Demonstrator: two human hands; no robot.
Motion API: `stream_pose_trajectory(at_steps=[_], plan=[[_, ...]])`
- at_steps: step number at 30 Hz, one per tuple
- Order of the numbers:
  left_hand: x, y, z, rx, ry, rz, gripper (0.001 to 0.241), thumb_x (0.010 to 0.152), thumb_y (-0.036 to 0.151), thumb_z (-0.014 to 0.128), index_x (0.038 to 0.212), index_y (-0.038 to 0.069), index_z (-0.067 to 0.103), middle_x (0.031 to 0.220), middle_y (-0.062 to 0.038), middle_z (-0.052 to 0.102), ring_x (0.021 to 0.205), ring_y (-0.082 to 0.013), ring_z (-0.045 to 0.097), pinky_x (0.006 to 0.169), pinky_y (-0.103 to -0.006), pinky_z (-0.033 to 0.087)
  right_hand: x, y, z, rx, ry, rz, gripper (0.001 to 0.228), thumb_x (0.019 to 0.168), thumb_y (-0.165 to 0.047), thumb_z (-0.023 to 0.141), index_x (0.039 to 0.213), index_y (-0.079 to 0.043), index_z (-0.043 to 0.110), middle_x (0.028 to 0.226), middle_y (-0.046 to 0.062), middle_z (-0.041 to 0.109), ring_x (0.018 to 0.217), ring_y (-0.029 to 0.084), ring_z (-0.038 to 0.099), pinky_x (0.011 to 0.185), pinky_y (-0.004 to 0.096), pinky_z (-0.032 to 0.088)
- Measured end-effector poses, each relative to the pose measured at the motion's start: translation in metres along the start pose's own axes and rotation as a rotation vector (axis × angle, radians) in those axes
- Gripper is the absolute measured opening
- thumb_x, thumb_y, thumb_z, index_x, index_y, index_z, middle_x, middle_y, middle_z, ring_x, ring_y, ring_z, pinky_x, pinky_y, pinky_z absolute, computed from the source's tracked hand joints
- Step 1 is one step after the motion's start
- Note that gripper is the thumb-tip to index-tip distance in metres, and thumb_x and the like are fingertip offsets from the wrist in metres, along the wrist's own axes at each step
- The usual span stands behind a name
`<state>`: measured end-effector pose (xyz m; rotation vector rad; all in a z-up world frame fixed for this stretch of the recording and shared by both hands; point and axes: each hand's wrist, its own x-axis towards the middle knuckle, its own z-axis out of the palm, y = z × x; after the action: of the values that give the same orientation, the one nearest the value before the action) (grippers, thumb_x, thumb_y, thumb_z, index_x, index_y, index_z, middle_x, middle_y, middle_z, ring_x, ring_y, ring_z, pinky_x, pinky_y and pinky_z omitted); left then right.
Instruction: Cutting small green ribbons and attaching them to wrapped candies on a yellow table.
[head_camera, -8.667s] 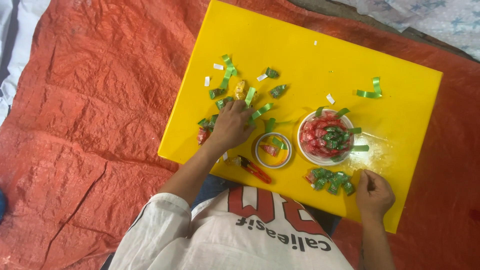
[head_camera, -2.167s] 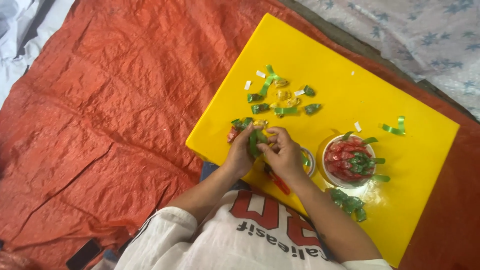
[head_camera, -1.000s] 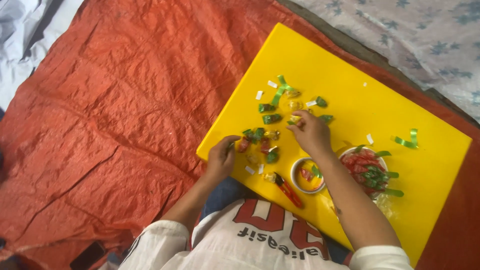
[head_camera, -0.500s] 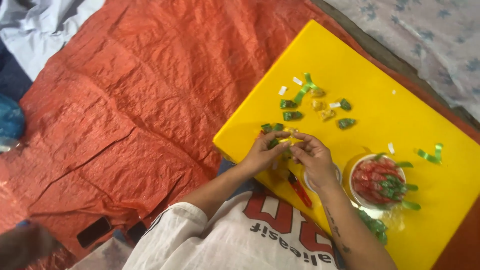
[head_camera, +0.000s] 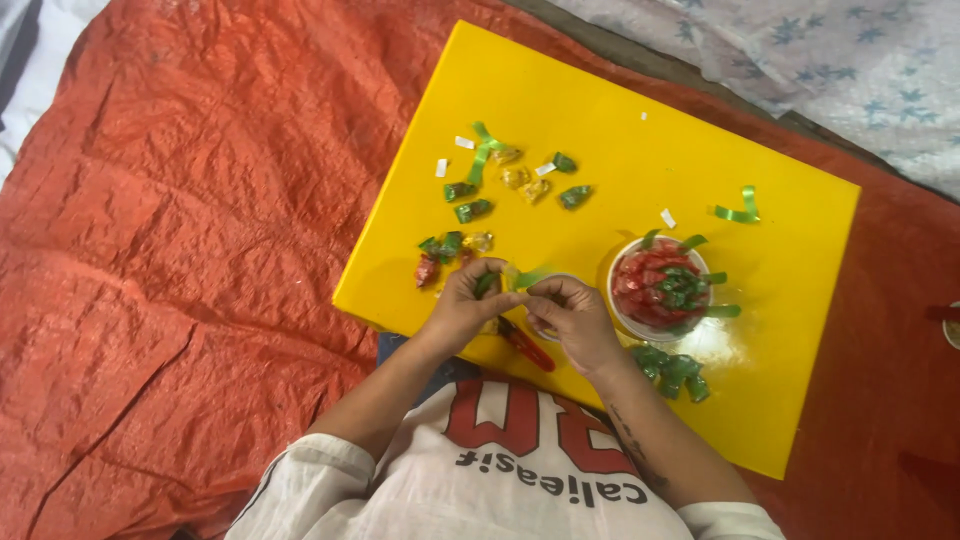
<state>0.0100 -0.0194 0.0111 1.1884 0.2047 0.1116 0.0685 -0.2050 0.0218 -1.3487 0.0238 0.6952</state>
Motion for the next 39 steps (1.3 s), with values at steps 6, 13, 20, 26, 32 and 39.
stream_pose_trajectory(at_steps=[6, 13, 20, 26, 32, 39], plan=[[0.006, 0.019, 0.006, 0.097, -0.071, -0.027, 0.032, 0.081, -0.001, 0.085, 0.11, 0.002, 0.071, 0.055, 0.004, 0.046, 0.048, -0.0063, 0.045, 0.051, -0.0194, 0.037, -0.014, -0.039, 0.002, 0.0, 0.006, -0.043, 0.041, 0.094, -0.007, 0.073, 0.133, -0.007, 0.062, 0.107, 0.009, 0.066, 0.079, 0.015, 0.072, 0.066, 0.025, 0.062], [-0.002, 0.027, 0.006, 0.077, -0.199, -0.071, 0.037, 0.074, -0.005, 0.088, 0.106, 0.002, 0.07, 0.058, 0.005, 0.042, 0.051, -0.0047, 0.044, 0.053, -0.019, 0.036, -0.004, -0.009, -0.008, -0.027, -0.172, -0.043, 0.019, 0.094, -0.008, 0.075, 0.113, -0.005, 0.072, 0.08, 0.003, 0.061, 0.061, 0.011, 0.062, 0.054, 0.023, 0.055], [0.001, 0.03, -0.001, 0.248, -0.248, -0.13, 0.033, 0.073, -0.003, 0.089, 0.101, 0.005, 0.074, 0.054, 0.005, 0.046, 0.05, -0.0075, 0.047, 0.054, -0.0207, 0.038, -0.03, -0.037, -0.008, -0.183, -0.095, -0.28, 0.019, 0.1, -0.017, 0.07, 0.094, 0.0, 0.076, 0.06, 0.005, 0.057, 0.06, 0.009, 0.054, 0.058, 0.024, 0.052], [0.028, 0.037, -0.002, 0.846, -0.105, -0.062, 0.036, 0.084, 0.016, 0.084, 0.118, 0.009, 0.072, 0.056, -0.002, 0.052, 0.048, -0.0132, 0.049, 0.049, -0.0276, 0.04, -0.049, -0.047, -0.024, -0.326, 0.081, -0.388, 0.02, 0.1, -0.015, 0.068, 0.109, -0.001, 0.079, 0.076, 0.008, 0.062, 0.071, 0.01, 0.06, 0.068, 0.026, 0.054], [0.033, 0.039, 0.006, 0.933, -0.108, -0.028, 0.052, 0.091, 0.018, 0.08, 0.138, 0.005, 0.064, 0.057, -0.007, 0.053, 0.045, -0.0155, 0.05, 0.045, -0.0279, 0.04, -0.052, -0.025, -0.042, -0.288, 0.232, -0.325, 0.016, 0.089, -0.008, 0.08, 0.104, -0.002, 0.078, 0.081, 0.009, 0.07, 0.076, 0.011, 0.066, 0.071, 0.025, 0.056], [0.017, 0.012, 0.034, -0.315, 0.106, -0.513, 0.04, 0.103, 0.038, 0.058, 0.129, 0.007, 0.06, 0.073, -0.002, 0.052, 0.057, -0.0117, 0.054, 0.048, -0.023, 0.041, -0.045, -0.041, -0.023, -0.202, 0.184, -0.367, 0.016, 0.087, -0.007, 0.084, 0.094, 0.0, 0.071, 0.079, 0.011, 0.075, 0.069, 0.01, 0.069, 0.064, 0.022, 0.057]])
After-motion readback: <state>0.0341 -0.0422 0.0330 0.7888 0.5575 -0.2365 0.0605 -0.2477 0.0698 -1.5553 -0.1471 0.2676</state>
